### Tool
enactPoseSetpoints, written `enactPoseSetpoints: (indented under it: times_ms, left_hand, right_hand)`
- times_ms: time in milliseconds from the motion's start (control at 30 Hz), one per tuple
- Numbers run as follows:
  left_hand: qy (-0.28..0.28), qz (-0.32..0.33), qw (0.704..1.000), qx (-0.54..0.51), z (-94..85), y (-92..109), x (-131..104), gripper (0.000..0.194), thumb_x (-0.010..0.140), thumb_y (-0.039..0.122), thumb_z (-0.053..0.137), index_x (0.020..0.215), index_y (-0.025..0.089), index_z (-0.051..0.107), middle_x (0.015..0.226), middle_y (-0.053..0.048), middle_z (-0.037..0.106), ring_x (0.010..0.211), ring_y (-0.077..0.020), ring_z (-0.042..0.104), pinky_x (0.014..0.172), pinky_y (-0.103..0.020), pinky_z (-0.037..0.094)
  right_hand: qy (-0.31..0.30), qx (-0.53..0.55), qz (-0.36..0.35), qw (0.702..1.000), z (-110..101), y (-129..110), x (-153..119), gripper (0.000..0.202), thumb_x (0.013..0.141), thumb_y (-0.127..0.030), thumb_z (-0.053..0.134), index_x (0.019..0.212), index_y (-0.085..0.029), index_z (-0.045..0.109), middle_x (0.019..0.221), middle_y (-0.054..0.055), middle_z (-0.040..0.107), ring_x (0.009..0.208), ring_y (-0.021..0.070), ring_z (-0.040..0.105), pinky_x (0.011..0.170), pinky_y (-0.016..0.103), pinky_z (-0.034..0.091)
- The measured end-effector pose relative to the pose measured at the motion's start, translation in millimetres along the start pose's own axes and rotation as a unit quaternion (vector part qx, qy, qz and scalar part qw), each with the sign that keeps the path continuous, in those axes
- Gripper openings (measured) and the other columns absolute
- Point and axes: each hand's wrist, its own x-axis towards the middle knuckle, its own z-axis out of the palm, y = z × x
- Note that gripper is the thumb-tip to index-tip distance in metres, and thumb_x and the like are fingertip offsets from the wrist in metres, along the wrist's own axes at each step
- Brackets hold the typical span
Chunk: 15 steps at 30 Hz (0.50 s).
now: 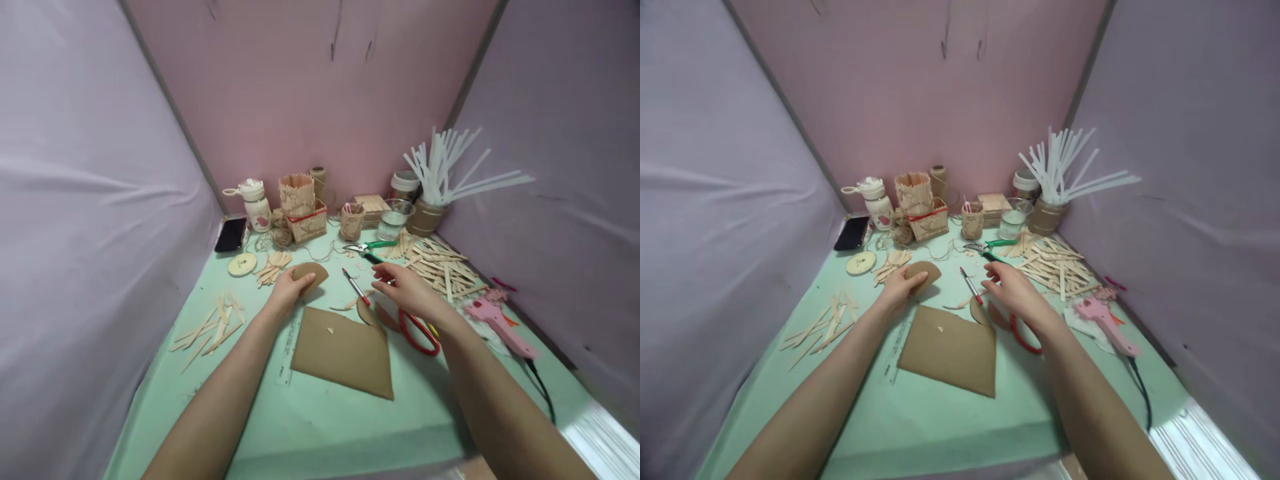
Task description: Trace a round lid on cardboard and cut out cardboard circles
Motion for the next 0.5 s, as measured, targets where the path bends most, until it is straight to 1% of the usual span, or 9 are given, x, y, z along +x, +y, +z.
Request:
enactPoseSetpoints:
  times_ms: [67, 100, 200, 233, 300, 400, 467, 500]
  left_hand:
    - [0.011, -0.015, 1.000, -0.024, -1.6, 0.0, 2.0, 0.048, 0.060, 0.043, 0.081, 0.096, 0.015, 0.067, 0.092, -0.011, 0.073, 0.078, -0.0219, 0.067, 0.072, -0.035, 0.053]
    - [0.018, -0.021, 0.999, -0.030, -2.5, -0.1, 3.0, 0.049, 0.058, 0.043, 0.082, 0.095, 0.015, 0.067, 0.092, -0.010, 0.073, 0.078, -0.0218, 0.067, 0.072, -0.035, 0.053]
    - [0.035, -0.029, 0.998, -0.039, -4.5, -0.6, 5.6, 0.049, 0.056, 0.041, 0.084, 0.094, 0.014, 0.067, 0.093, -0.010, 0.073, 0.080, -0.0219, 0.067, 0.075, -0.035, 0.052]
    - [0.039, -0.030, 0.998, -0.040, -4.9, -0.9, 6.0, 0.049, 0.056, 0.041, 0.084, 0.094, 0.015, 0.067, 0.094, -0.010, 0.073, 0.081, -0.0221, 0.067, 0.076, -0.036, 0.052]
    - [0.045, -0.029, 0.998, -0.041, -5.6, -1.8, 6.7, 0.049, 0.056, 0.041, 0.084, 0.094, 0.015, 0.068, 0.095, -0.010, 0.073, 0.083, -0.0227, 0.067, 0.077, -0.037, 0.052]
    - [0.055, -0.026, 0.997, -0.036, -6.6, -3.1, 7.2, 0.049, 0.056, 0.041, 0.084, 0.094, 0.015, 0.069, 0.095, -0.010, 0.073, 0.083, -0.0236, 0.067, 0.079, -0.038, 0.052]
    - [0.061, -0.024, 0.997, -0.033, -7.2, -3.6, 7.4, 0.049, 0.056, 0.040, 0.084, 0.095, 0.015, 0.069, 0.095, -0.010, 0.073, 0.083, -0.0236, 0.067, 0.079, -0.038, 0.052]
    - [0.064, -0.022, 0.997, -0.032, -7.4, -3.6, 7.3, 0.048, 0.056, 0.040, 0.084, 0.095, 0.015, 0.069, 0.094, -0.010, 0.073, 0.083, -0.0235, 0.067, 0.079, -0.038, 0.052]
  right_hand:
    - [-0.025, -0.060, 0.036, 0.997, -15.0, 9.5, -14.3, 0.026, 0.082, -0.031, 0.059, 0.104, -0.018, 0.064, 0.100, 0.010, 0.069, 0.091, 0.0252, 0.063, 0.076, 0.032, 0.045]
    - [-0.040, -0.086, 0.050, 0.994, -19.2, 12.4, -20.7, 0.025, 0.080, -0.032, 0.063, 0.101, -0.018, 0.065, 0.097, 0.009, 0.069, 0.090, 0.0256, 0.063, 0.073, 0.031, 0.044]
    - [-0.085, -0.146, 0.070, 0.983, -19.7, 12.5, -34.1, 0.031, 0.072, -0.034, 0.071, 0.098, -0.019, 0.065, 0.098, 0.009, 0.068, 0.090, 0.0263, 0.062, 0.068, 0.029, 0.041]
    - [-0.094, -0.160, 0.074, 0.980, -16.3, 9.6, -36.5, 0.033, 0.071, -0.036, 0.072, 0.098, -0.019, 0.065, 0.099, 0.009, 0.068, 0.091, 0.0266, 0.062, 0.067, 0.028, 0.040]
    - [-0.101, -0.185, 0.085, 0.974, -5.7, 0.2, -39.0, 0.036, 0.075, -0.045, 0.069, 0.099, -0.019, 0.063, 0.099, 0.010, 0.068, 0.091, 0.0271, 0.063, 0.066, 0.029, 0.039]
    - [-0.089, -0.220, 0.109, 0.965, 14.9, -18.5, -39.6, 0.043, 0.082, -0.055, 0.060, 0.101, -0.016, 0.061, 0.096, 0.014, 0.069, 0.088, 0.0293, 0.064, 0.064, 0.031, 0.039]
    - [-0.076, -0.240, 0.119, 0.960, 27.3, -28.9, -39.2, 0.043, 0.084, -0.053, 0.059, 0.101, -0.014, 0.060, 0.101, 0.017, 0.068, 0.094, 0.0318, 0.063, 0.066, 0.032, 0.039]
    - [-0.072, -0.247, 0.122, 0.959, 32.2, -32.2, -38.9, 0.038, 0.085, -0.048, 0.058, 0.101, -0.013, 0.060, 0.103, 0.019, 0.067, 0.096, 0.0323, 0.063, 0.067, 0.032, 0.039]
